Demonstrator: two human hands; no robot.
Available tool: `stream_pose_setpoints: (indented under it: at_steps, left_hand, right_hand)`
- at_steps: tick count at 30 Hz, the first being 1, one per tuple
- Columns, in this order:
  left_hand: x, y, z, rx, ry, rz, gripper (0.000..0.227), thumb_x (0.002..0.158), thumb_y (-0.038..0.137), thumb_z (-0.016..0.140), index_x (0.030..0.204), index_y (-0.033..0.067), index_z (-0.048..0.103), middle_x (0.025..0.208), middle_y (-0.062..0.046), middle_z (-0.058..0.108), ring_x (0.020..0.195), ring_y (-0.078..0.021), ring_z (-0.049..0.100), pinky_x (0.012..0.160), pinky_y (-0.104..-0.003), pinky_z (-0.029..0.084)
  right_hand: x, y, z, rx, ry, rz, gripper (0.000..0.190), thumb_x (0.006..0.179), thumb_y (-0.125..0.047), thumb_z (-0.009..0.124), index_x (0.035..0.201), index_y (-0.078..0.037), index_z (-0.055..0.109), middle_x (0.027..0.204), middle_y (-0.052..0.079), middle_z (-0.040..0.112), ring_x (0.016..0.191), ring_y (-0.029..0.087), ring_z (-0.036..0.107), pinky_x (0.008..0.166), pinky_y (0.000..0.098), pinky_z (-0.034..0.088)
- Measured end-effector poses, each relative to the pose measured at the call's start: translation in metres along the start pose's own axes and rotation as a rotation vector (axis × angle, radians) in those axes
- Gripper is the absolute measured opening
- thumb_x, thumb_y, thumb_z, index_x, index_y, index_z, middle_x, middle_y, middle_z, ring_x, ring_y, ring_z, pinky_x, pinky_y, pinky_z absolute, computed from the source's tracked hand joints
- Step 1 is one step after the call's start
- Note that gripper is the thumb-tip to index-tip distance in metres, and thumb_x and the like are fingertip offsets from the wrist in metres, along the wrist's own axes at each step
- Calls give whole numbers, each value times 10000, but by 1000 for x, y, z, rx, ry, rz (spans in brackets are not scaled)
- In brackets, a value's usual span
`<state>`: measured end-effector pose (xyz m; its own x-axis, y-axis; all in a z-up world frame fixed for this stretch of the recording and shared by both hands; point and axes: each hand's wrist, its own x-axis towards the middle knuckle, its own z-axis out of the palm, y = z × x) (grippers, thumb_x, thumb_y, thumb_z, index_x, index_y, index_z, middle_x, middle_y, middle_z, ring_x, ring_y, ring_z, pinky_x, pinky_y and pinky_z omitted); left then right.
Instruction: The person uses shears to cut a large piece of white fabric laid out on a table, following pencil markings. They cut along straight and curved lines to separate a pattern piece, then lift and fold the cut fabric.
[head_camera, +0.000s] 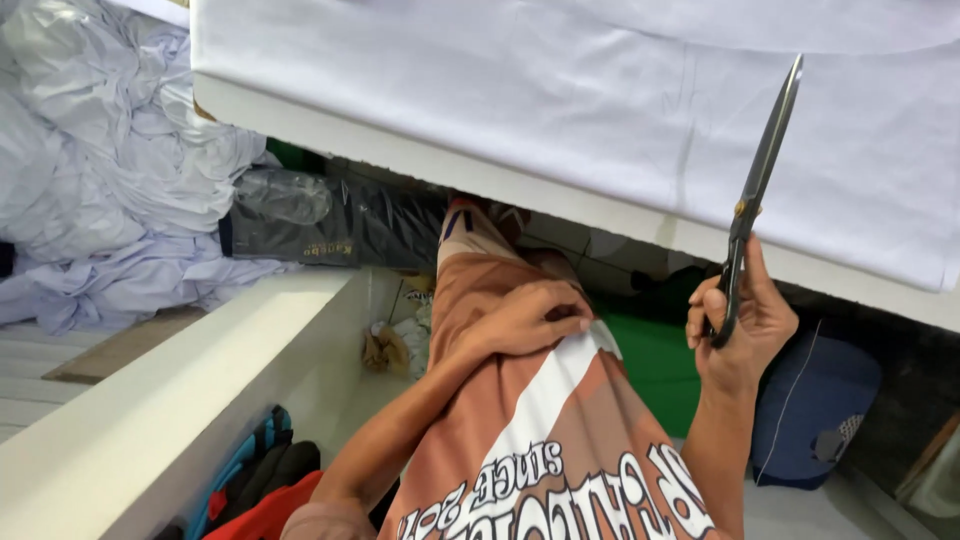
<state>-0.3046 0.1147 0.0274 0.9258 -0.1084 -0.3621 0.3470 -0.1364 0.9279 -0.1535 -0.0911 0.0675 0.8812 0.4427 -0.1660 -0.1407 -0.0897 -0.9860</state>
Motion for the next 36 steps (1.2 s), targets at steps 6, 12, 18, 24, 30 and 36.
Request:
stream_pose_setpoints:
  at_steps: [6,12,18,24,30,36]
  left_hand:
    - [8,-4,-10,40,21,11,300,981,371,554,1066,150,737,1090,-36,732,1007,-229,675,787,-379,513]
    - [-1,16,-39,27,-17,37,233,980,268,650,1062,66,732,1077,-172,711,1059,-390,680,865,-485,561]
    - [-6,34,-91,244,-139,59,203,983,292,639,1056,126,732,1067,-86,707,1040,-301,686,817,-427,586]
    - [-11,52,-181,434,-168,216,150,955,254,667,995,129,739,1000,-50,716,999,-282,698,800,-399,586]
    - [24,27,-267,601,230,460,51,959,123,730,1006,103,729,1055,-47,713,999,-286,623,863,-423,442]
    - [53,6,-297,796,289,573,243,881,239,846,1029,129,687,1207,-81,623,1133,-310,569,943,-480,384]
  right_hand:
    - [11,-13,9,-85,-36,-90,643,984,-136,675,1574,-40,436,817,119,614,440,116,472,378,189,386]
    - [-1,2,20,65,-33,-81,697,840,-10,725,1496,13,490,714,204,647,335,139,561,269,209,433]
    - [-30,5,47,71,-6,8,749,752,22,776,1455,29,519,689,176,670,328,107,563,252,199,433]
    - [-71,30,104,177,91,130,782,665,59,817,1404,51,563,646,179,688,345,105,596,250,216,463]
    - [-107,4,165,179,-11,295,735,773,-224,873,1426,-39,589,678,-5,555,571,109,425,480,258,364]
    - [-123,16,211,140,93,440,738,742,-260,884,1400,-21,650,732,-6,474,609,120,328,524,280,224]
